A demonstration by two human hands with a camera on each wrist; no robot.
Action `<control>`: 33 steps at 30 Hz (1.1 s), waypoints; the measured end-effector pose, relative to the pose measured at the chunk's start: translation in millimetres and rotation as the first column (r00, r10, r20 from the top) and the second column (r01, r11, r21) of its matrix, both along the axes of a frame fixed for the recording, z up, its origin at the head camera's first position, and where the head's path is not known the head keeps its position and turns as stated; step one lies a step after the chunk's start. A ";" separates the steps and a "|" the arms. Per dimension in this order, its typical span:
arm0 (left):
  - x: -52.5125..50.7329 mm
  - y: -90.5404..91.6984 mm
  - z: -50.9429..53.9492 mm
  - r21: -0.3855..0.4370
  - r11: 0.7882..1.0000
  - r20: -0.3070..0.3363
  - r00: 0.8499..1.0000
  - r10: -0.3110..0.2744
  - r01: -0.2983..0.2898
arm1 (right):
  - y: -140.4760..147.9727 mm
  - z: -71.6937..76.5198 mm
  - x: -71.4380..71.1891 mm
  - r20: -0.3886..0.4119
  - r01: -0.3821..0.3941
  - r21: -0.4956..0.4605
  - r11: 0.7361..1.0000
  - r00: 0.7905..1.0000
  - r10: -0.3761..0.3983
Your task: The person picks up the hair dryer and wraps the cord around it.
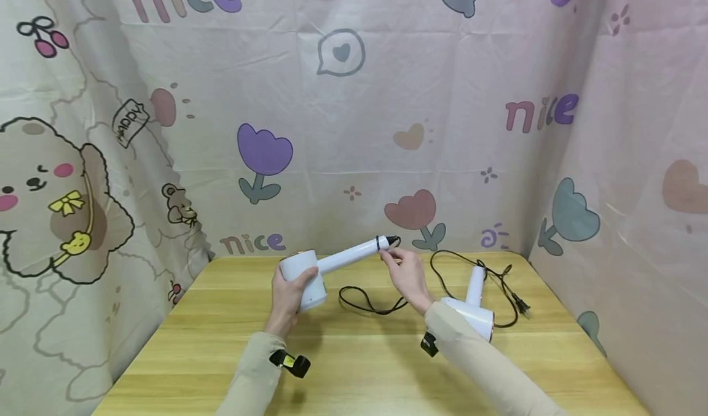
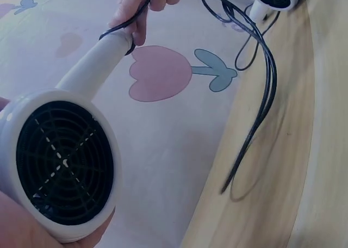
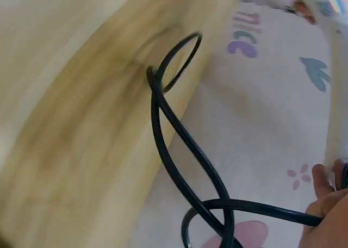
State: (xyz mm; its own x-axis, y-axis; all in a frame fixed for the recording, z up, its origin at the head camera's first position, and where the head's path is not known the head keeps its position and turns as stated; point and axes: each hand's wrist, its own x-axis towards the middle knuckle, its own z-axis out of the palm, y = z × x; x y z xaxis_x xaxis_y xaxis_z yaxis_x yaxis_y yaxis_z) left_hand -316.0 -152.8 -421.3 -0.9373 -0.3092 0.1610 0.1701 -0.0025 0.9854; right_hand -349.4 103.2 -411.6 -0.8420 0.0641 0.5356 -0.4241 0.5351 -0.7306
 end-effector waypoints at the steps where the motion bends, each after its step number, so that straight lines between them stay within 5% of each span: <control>1: 0.4 -0.4 0.6 0.003 1.000 0.002 1.000 -0.004 0.004 | -0.6 0.8 0.0 0.060 -0.007 -0.062 0.998 0.998 0.010; 9: 1.2 -6.8 -3.1 0.013 0.999 0.028 0.999 -0.038 0.038 | 1.4 -6.0 -1.0 0.323 -0.027 -0.278 0.960 0.939 0.120; 15: 2.6 -9.0 -2.4 0.031 0.997 0.046 0.997 -0.066 0.065 | 3.4 -5.1 2.0 0.275 -0.144 -0.347 0.927 0.929 0.248; 27: 4.2 -12.6 -5.4 0.105 0.989 0.101 0.988 -0.118 0.107 | 3.6 -0.1 5.9 0.241 -0.160 -0.357 0.920 0.936 0.256; 30: 4.1 -14.1 -6.8 0.111 0.987 0.114 0.985 -0.131 0.118 | 5.4 -0.7 4.6 0.273 -0.182 -0.379 0.907 0.915 0.298; 33: 3.7 -16.0 -7.5 0.112 0.986 0.124 0.983 -0.135 0.122 | 8.6 -1.2 2.9 0.317 -0.219 -0.433 0.875 0.871 0.375</control>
